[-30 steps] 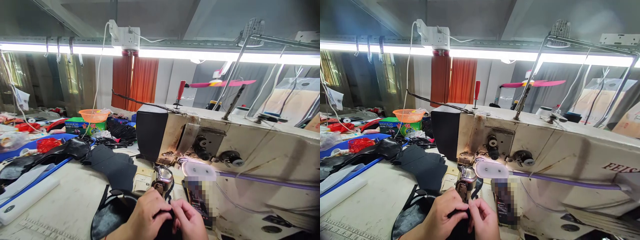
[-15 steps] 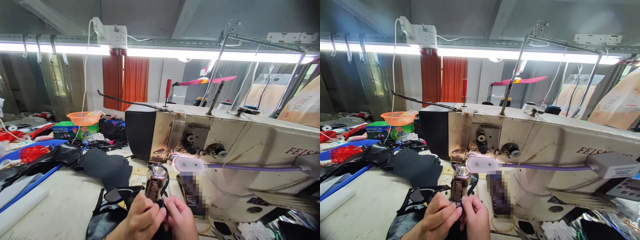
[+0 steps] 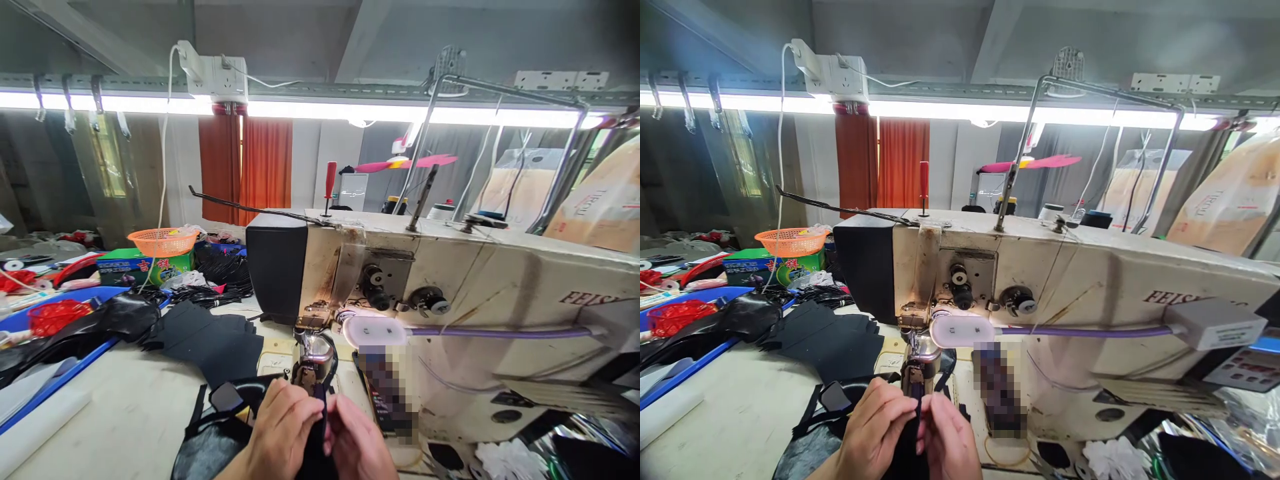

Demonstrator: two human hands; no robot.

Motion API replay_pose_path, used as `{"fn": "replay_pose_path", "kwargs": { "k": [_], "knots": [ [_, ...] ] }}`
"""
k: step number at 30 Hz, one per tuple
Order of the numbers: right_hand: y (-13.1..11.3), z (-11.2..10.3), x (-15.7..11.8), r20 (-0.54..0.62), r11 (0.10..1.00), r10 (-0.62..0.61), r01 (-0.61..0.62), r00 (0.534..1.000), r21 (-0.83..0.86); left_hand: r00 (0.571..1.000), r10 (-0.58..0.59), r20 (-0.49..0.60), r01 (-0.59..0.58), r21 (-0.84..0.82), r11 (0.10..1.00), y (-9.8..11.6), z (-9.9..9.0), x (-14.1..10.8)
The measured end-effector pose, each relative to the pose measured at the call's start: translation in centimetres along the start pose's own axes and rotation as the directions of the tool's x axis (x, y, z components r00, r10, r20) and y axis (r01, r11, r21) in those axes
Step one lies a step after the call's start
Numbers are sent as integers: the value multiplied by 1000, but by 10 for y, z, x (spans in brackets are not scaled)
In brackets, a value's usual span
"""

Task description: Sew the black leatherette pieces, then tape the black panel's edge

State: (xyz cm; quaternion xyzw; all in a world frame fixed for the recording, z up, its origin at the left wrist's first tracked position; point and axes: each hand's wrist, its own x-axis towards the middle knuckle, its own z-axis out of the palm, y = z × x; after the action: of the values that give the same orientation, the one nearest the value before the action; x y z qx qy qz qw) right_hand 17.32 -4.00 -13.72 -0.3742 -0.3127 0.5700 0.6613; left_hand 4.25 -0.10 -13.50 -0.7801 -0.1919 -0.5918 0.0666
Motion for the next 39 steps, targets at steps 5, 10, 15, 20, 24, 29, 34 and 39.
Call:
{"fn": "replay_pose_path", "kwargs": {
  "k": [5,10,15,20,24,29,34,39],
  "knots": [
    [-4,-1,-7,20,972,-162,163,987,-171,997,-73,28,75,-43,996,2,-3,2],
    [-11,-3,-6,95,881,-326,338,941,-331,969,-226,99,237,-112,965,8,-8,9],
    [-12,-11,-3,226,800,-370,432,901,-415,969,-231,89,241,-135,961,9,-10,12],
    [-12,-9,-5,175,792,-404,439,898,-425,982,-162,97,171,-98,980,10,-12,14],
    [-15,-6,-7,223,744,-428,482,876,-463,970,-163,181,174,-42,984,11,-17,22],
    [-13,-5,-6,234,667,-526,568,817,-482,896,-287,339,322,-53,945,13,-25,35],
    [-10,-5,-5,229,652,-545,579,807,-490,850,-276,448,338,-64,939,11,-31,35],
    [-14,-4,-6,250,641,-530,575,811,-507,855,-271,441,332,-65,941,11,-31,32]
  ]
}}
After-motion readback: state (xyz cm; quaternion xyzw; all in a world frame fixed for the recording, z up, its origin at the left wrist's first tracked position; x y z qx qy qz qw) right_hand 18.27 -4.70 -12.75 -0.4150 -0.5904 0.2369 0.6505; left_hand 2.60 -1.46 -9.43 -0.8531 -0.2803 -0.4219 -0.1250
